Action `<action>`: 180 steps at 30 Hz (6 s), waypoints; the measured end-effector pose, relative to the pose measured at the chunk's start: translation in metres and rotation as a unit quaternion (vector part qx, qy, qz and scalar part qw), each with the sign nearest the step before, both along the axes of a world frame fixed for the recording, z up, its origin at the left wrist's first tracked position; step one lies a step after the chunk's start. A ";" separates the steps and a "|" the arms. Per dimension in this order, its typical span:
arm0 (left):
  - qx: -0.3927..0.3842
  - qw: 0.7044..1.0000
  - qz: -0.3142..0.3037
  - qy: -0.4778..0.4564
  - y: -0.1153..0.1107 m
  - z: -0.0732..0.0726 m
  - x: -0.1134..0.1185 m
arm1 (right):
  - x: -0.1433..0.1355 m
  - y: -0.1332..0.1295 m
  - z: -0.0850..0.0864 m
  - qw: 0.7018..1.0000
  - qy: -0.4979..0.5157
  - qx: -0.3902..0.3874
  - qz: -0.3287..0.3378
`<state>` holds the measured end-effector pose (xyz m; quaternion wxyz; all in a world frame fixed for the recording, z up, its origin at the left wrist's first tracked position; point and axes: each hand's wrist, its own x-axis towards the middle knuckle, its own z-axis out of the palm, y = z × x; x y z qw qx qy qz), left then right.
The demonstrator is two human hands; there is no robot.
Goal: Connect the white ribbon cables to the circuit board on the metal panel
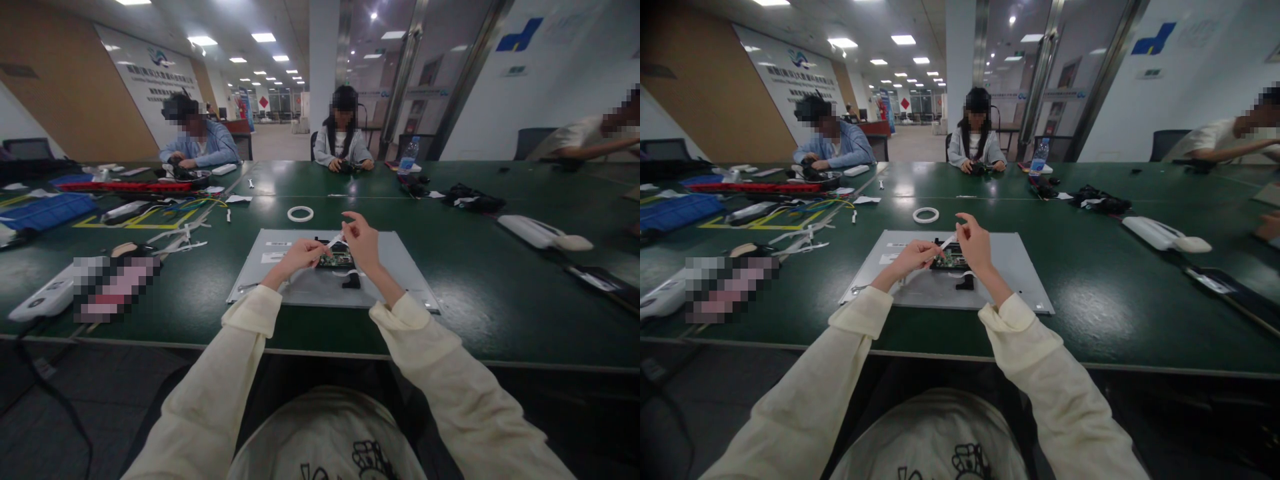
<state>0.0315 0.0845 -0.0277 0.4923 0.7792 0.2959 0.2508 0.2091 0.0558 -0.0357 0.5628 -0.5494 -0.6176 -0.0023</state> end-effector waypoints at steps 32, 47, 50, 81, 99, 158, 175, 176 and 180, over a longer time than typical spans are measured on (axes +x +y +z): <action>0.031 0.977 0.196 -0.072 0.023 -0.012 -0.006 | -0.001 -0.005 0.010 0.989 0.026 -0.113 0.088; -0.181 0.950 0.122 -0.225 0.019 -0.007 -0.006 | -0.017 -0.005 0.003 0.972 0.144 -0.100 0.157; -0.149 0.939 0.165 -0.261 0.023 -0.007 -0.007 | -0.019 -0.006 -0.001 0.968 0.121 -0.133 0.177; -0.041 0.919 0.265 -0.290 0.034 -0.016 -0.005 | -0.047 -0.017 -0.011 0.944 -0.012 -0.263 0.197; -0.018 0.933 0.245 -0.262 0.029 -0.011 -0.006 | -0.054 -0.017 -0.014 0.916 0.087 -0.259 0.294; 0.021 0.953 0.203 -0.221 0.028 -0.011 -0.009 | -0.068 -0.025 -0.009 0.839 0.302 -0.333 0.305; 0.051 0.949 0.232 -0.209 0.026 -0.008 -0.008 | -0.071 -0.028 -0.009 0.820 0.331 -0.340 0.319; 0.057 0.948 0.235 -0.208 0.026 -0.008 -0.008 | -0.072 -0.028 -0.009 0.819 0.335 -0.340 0.318; 0.079 0.944 0.246 -0.203 0.029 -0.010 -0.008 | -0.073 -0.029 -0.007 0.818 0.350 -0.333 0.313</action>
